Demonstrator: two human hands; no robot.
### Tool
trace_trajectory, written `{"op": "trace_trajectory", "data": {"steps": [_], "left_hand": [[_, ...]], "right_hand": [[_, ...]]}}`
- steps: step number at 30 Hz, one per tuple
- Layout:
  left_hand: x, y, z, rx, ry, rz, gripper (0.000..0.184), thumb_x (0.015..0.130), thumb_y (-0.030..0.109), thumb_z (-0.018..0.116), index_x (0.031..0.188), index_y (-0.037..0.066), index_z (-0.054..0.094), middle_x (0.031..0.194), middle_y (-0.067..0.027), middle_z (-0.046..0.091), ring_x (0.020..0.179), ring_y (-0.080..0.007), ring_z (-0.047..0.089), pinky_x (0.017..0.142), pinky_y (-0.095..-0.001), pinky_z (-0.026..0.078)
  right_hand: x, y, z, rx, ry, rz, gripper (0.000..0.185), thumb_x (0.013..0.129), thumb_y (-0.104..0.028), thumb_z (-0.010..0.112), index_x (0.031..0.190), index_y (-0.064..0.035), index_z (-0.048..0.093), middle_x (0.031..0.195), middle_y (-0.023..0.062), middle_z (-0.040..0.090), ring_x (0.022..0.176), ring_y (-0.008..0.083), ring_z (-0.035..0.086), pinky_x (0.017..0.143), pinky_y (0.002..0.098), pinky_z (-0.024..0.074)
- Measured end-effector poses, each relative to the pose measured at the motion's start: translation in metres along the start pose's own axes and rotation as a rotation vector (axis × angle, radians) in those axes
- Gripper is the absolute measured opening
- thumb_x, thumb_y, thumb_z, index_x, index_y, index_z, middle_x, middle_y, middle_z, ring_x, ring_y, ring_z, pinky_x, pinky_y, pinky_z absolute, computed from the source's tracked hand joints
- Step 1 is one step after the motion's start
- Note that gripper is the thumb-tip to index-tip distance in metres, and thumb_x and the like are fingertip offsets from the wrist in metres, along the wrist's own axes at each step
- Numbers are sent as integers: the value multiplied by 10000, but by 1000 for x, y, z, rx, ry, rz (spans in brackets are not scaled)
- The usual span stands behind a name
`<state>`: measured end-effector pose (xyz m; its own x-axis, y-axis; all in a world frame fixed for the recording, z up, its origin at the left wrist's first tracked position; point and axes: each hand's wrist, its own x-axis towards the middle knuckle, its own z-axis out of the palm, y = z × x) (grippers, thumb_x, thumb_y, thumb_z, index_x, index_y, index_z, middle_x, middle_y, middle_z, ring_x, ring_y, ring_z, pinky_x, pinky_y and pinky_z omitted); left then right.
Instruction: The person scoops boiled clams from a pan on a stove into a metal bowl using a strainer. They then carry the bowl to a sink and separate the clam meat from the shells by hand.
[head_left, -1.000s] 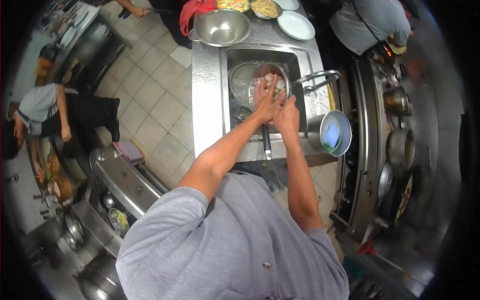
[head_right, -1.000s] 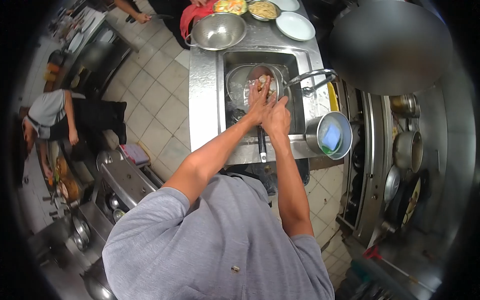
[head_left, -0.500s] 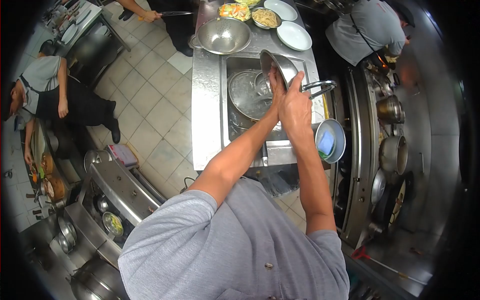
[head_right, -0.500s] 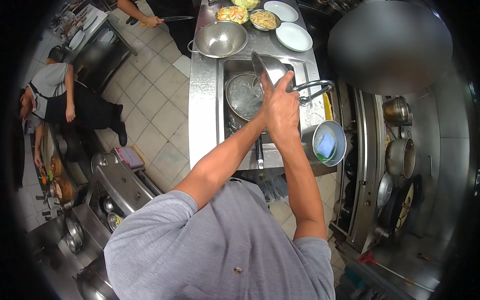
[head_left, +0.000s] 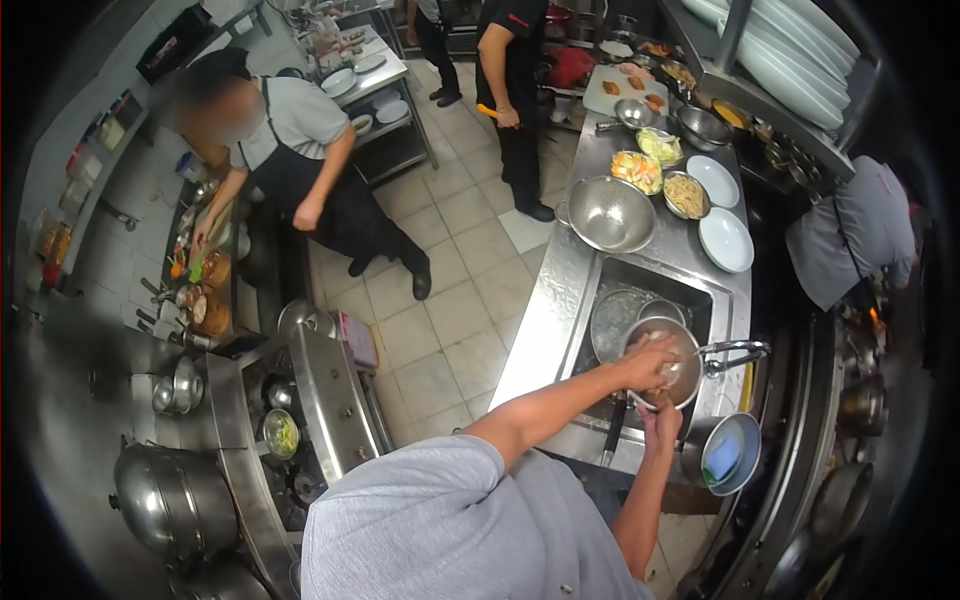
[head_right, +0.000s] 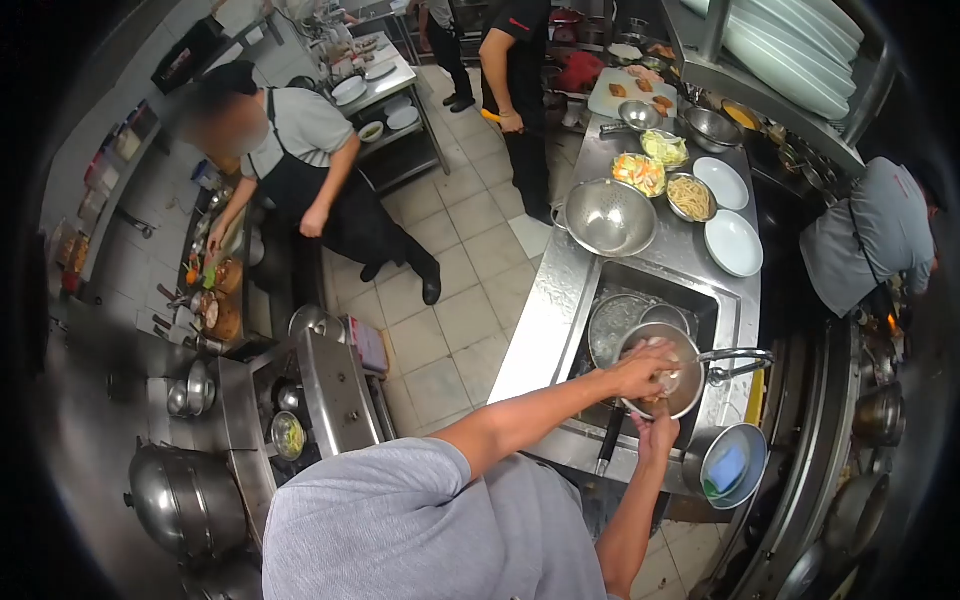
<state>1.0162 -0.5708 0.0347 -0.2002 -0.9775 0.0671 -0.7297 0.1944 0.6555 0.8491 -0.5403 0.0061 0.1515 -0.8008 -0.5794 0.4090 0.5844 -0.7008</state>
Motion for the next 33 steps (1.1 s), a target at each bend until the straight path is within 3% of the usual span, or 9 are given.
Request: {"op": "trace_trajectory", "data": {"steps": [3, 5, 6, 9, 21, 25, 27, 31, 33], "left_hand": [[13, 18, -19, -238, 115, 39, 438, 854, 234, 711, 1273, 108, 683, 1333, -226, 630, 1283, -388, 571, 1093, -468, 432], [13, 37, -45, -162, 37, -54, 425, 847, 212, 705, 1253, 88, 689, 1190, -195, 698, 1100, -363, 666, 985, -447, 505], [23, 10, -27, -176, 172, 178, 409, 834, 208, 714, 1223, 83, 697, 1101, -188, 722, 995, -344, 701, 880, -435, 551], [24, 24, -43, -435, 106, -187, 282, 879, 135, 685, 1139, 31, 718, 1048, -157, 747, 945, -261, 718, 854, -381, 561], [17, -20, -56, -340, 362, -188, 322, 941, -18, 557, 1250, 6, 645, 1214, -147, 716, 1134, -241, 686, 1001, -348, 516], [9, -16, -42, -206, 159, -89, 438, 949, 169, 665, 1358, 33, 586, 1366, -184, 616, 1266, -305, 600, 1064, -387, 469], [11, -30, -21, -64, -31, 20, 836, 909, 437, 729, 1584, 132, 342, 1577, -262, 358, 1469, -418, 344, 1196, -468, 306], [-9, -16, 12, 117, -6, -175, 1079, 892, 597, 682, 1654, 267, -7, 1665, -315, 24, 1535, -509, 40, 1235, -582, 101], [-9, -29, 24, -8, 107, -159, 1047, 901, 587, 673, 1654, 281, 15, 1662, -326, 18, 1532, -525, 32, 1229, -593, 106]], "right_hand": [[20, 17, -7, 49, 23, -83, 479, 897, -27, 507, 1371, 35, 503, 1230, 181, 649, 957, 300, 718, 608, 391, 653], [5, 3, 8, -133, -53, -156, 449, 957, -68, 546, 1394, 21, 500, 1241, 166, 649, 1030, 287, 699, 737, 471, 648], [-1, -7, 8, -108, -99, -91, 420, 967, -56, 568, 1372, 41, 513, 1251, 166, 644, 1058, 280, 688, 768, 483, 650], [13, 7, 13, 250, 119, -74, 339, 914, 15, 593, 1226, 134, 539, 1152, 206, 621, 1010, 335, 676, 828, 515, 651], [7, 4, 15, 157, 11, -41, 322, 871, 42, 478, 1170, 163, 492, 1133, 245, 609, 894, 353, 695, 730, 475, 675], [-17, -15, 19, 21, -21, -29, 367, 878, 29, 498, 1224, 152, 491, 1176, 253, 608, 944, 363, 696, 723, 476, 677], [-23, -24, 25, -71, -37, -90, 458, 909, 2, 509, 1355, 89, 451, 1237, 240, 603, 1017, 373, 693, 684, 471, 678], [-25, -35, 55, -530, 67, -261, 418, 1026, -119, 495, 1361, 98, 371, 1187, 320, 630, 888, 378, 736, 556, 439, 661], [-38, -52, 74, -741, 75, -266, 459, 1017, -135, 491, 1386, 97, 346, 1120, 336, 650, 936, 382, 733, 550, 431, 646]]}}
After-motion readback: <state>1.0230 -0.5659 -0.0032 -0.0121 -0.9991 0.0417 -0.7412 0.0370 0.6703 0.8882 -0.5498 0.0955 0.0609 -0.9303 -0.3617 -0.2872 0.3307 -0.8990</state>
